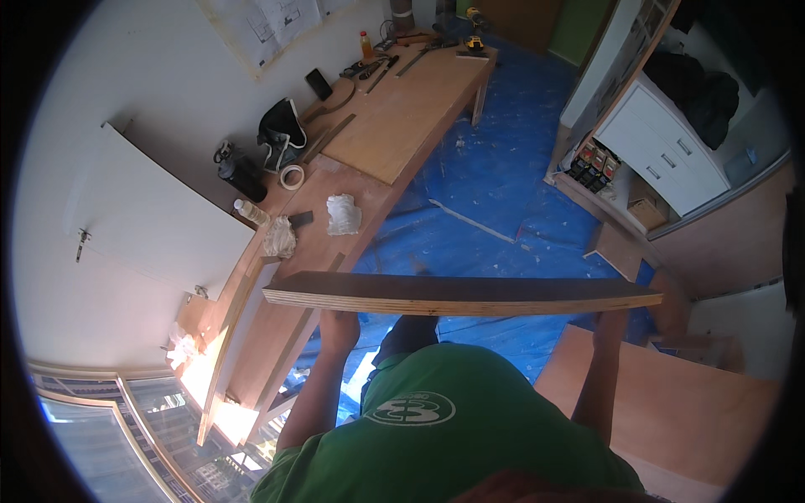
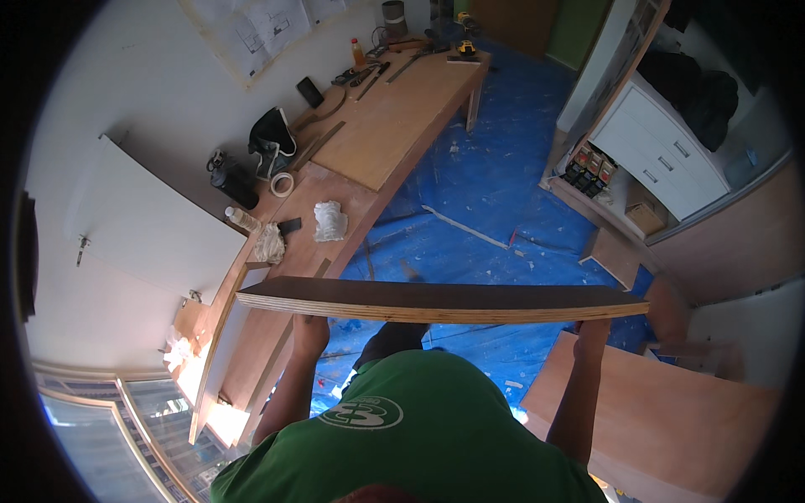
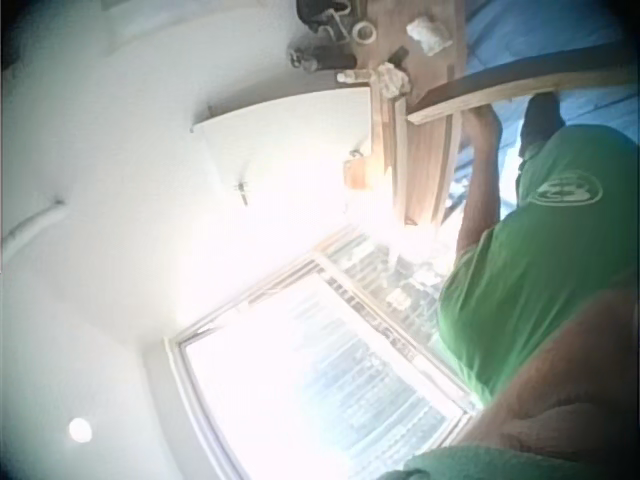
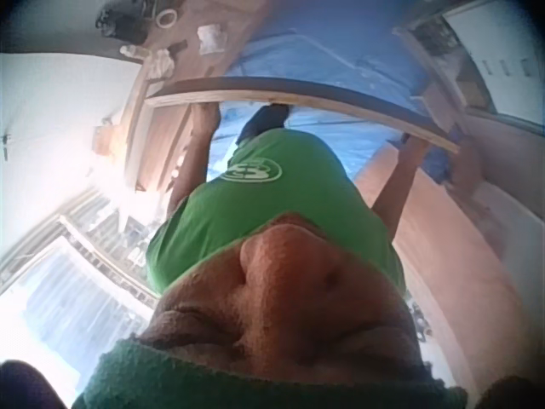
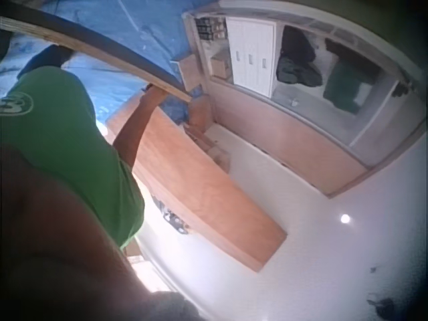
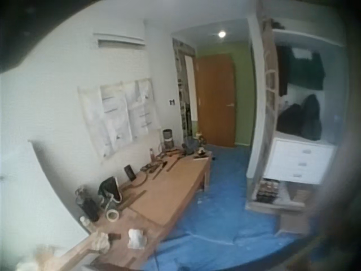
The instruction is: The person assembles wooden parts on a workbench. They position a long wooden strip, align it with a larger board, and use a hammer to secure it. The person also handles a utility knife and other small wooden pieces during the process.
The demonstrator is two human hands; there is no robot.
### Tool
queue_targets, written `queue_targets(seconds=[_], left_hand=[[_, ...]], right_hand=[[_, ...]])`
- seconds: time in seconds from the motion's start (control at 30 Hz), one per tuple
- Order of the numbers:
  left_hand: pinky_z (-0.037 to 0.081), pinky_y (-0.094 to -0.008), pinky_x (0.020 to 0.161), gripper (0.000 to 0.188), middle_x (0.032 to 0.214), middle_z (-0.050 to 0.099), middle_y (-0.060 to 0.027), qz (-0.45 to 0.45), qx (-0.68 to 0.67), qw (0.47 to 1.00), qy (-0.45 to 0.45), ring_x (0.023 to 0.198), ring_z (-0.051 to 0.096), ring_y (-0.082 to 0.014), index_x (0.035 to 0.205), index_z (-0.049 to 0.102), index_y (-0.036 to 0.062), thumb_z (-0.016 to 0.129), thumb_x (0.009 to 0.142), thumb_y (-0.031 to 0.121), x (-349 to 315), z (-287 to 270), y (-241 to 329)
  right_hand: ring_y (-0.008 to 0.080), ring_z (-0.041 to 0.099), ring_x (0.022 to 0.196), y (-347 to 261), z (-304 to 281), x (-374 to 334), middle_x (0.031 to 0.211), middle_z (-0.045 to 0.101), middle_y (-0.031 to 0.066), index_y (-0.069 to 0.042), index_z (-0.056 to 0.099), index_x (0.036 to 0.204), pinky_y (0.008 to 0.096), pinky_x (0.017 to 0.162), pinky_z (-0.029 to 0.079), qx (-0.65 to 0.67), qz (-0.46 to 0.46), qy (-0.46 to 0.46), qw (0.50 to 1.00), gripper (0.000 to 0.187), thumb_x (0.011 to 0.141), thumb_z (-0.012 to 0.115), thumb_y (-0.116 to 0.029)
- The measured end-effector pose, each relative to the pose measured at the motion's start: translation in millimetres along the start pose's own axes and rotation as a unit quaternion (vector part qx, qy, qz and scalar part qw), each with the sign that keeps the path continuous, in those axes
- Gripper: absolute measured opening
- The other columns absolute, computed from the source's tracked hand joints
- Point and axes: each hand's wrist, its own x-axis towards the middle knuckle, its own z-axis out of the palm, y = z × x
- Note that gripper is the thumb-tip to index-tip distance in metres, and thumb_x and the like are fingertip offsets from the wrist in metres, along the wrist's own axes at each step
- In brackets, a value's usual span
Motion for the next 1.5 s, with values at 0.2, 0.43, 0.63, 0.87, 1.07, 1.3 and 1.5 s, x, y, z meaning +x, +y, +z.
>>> queue_targets(seconds=[0.2, 0.43, 0.63, 0.87, 1.07, 1.3, 1.5], left_hand=[[0.049, -0.0469, 0.090, 0.023, 0.108, 0.069, -0.0241, 0.011, -0.041, 0.999, 0.006, 0.107, 0.064, -0.0427, 0.113, 0.066, -0.0011, 0.055, 0.097, 0.010, 118.7, 74.6, -34.9], [0.048, -0.0511, 0.084, 0.032, 0.095, 0.069, -0.0264, -0.156, -0.046, 0.985, -0.060, 0.098, 0.064, -0.0484, 0.109, 0.065, -0.0032, 0.055, 0.100, 0.026, 285.3, 129.9, -31.7], [0.048, -0.0516, 0.085, 0.036, 0.096, 0.070, -0.0277, -0.186, -0.053, 0.981, -0.008, 0.099, 0.065, -0.0473, 0.105, 0.065, -0.0054, 0.054, 0.100, 0.029, 362.5, 143.9, -52.3], [0.048, -0.0497, 0.087, 0.035, 0.100, 0.068, -0.0320, -0.298, -0.023, 0.952, 0.070, 0.101, 0.065, -0.0467, 0.105, 0.064, -0.0071, 0.055, 0.099, 0.026, 420.1, 186.8, -66.8], [0.046, -0.0531, 0.076, 0.037, 0.088, 0.064, -0.0324, -0.360, 0.010, 0.918, 0.167, 0.086, 0.063, -0.0470, 0.093, 0.062, -0.0082, 0.057, 0.098, 0.028, 457.7, 292.1, -98.2], [0.045, -0.0534, 0.073, 0.044, 0.082, 0.062, -0.0318, -0.470, 0.022, 0.850, 0.236, 0.080, 0.061, -0.0478, 0.087, 0.059, -0.0096, 0.058, 0.099, 0.033, 509.8, 376.4, -89.8], [0.046, -0.0537, 0.083, 0.045, 0.095, 0.063, -0.0342, -0.507, 0.034, 0.820, 0.264, 0.094, 0.061, -0.0494, 0.096, 0.058, -0.0106, 0.055, 0.100, 0.034, 534.8, 412.3, -118.7]], right_hand=[[0.0068, 0.045, 0.050, -8.7, 59.8, 96.0, 0.064, 0.051, -0.0014, -0.011, 0.060, 0.088, 0.0248, 0.044, 0.033, -0.047, 0.008, 0.045, 0.998, 0.022, 0.103, 0.056, -0.027], [0.0083, 0.046, 0.049, -23.3, 147.9, 236.6, 0.063, 0.051, -0.0007, -0.007, 0.063, 0.086, 0.0252, 0.044, 0.034, -0.151, 0.082, 0.072, 0.983, 0.009, 0.094, 0.064, -0.011], [0.0078, 0.045, 0.049, -36.8, 250.0, 356.6, 0.063, 0.051, -0.0013, -0.006, 0.063, 0.087, 0.0246, 0.044, 0.035, -0.169, 0.102, 0.015, 0.980, 0.008, 0.094, 0.065, -0.009], [0.0055, 0.042, 0.053, -4.3, 361.9, 514.3, 0.066, 0.048, -0.0046, -0.008, 0.065, 0.094, 0.0232, 0.048, 0.034, -0.213, 0.087, -0.120, 0.966, 0.005, 0.097, 0.064, -0.013], [0.0050, 0.042, 0.060, 55.3, 463.1, 677.1, 0.071, 0.046, -0.0063, -0.010, 0.066, 0.098, 0.0243, 0.053, 0.035, -0.227, 0.108, -0.249, 0.935, 0.007, 0.099, 0.065, -0.017], [0.0077, 0.046, 0.059, 120.3, 575.7, 810.3, 0.074, 0.051, -0.0035, -0.007, 0.065, 0.103, 0.0238, 0.053, 0.039, -0.256, 0.157, -0.386, 0.872, 0.013, 0.101, 0.064, -0.020], [0.0091, 0.048, 0.065, 168.5, 646.2, 850.7, 0.077, 0.053, -0.0026, -0.005, 0.066, 0.111, 0.0259, 0.058, 0.041, -0.294, 0.152, -0.422, 0.844, 0.020, 0.102, 0.064, -0.023]])
